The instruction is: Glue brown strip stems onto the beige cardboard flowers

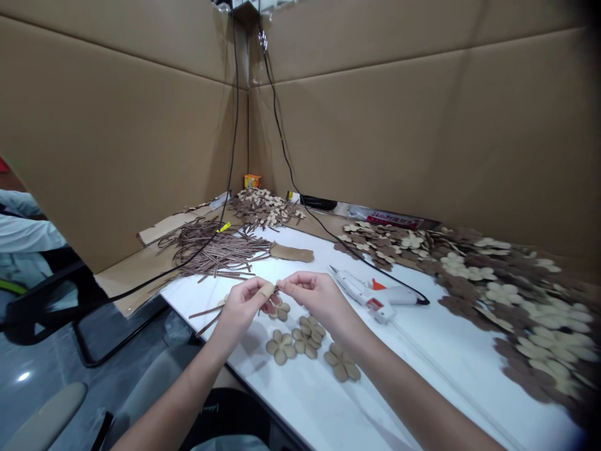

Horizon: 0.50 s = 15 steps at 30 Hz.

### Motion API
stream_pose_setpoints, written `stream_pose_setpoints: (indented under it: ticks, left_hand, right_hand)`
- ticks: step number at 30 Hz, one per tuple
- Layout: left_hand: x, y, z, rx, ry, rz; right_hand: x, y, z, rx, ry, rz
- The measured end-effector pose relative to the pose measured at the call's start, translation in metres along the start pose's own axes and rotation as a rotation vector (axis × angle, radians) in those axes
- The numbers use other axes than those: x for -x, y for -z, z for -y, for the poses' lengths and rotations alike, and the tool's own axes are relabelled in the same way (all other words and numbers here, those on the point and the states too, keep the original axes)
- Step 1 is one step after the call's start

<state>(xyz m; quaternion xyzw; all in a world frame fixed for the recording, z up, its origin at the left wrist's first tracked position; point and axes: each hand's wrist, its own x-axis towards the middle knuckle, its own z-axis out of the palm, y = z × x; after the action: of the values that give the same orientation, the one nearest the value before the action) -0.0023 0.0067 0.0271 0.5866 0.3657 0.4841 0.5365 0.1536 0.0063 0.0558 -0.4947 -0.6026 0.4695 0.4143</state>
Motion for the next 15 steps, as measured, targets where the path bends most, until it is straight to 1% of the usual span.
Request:
stream_pose_setpoints:
  ticks: [3, 8, 15]
  left_hand:
    - [-0.0005, 0.0003, 0.0011, -0.014, 0.001, 0.003]
    - [0.0001, 0.0003, 0.0008, -0.055, -0.024, -0.033]
    - [0.0011, 0.0013, 0.0067, -0.219, -0.083, -0.080]
  right_hand:
    - [-0.0003, -0.0007, 0.0015, 0.010, -0.006, -0.017]
    - [0.0020, -0.0030, 0.0023, 0.001, 0.008, 0.006]
    - [0.0038, -0.0052, 0.0032, 0.022, 0.020, -0.018]
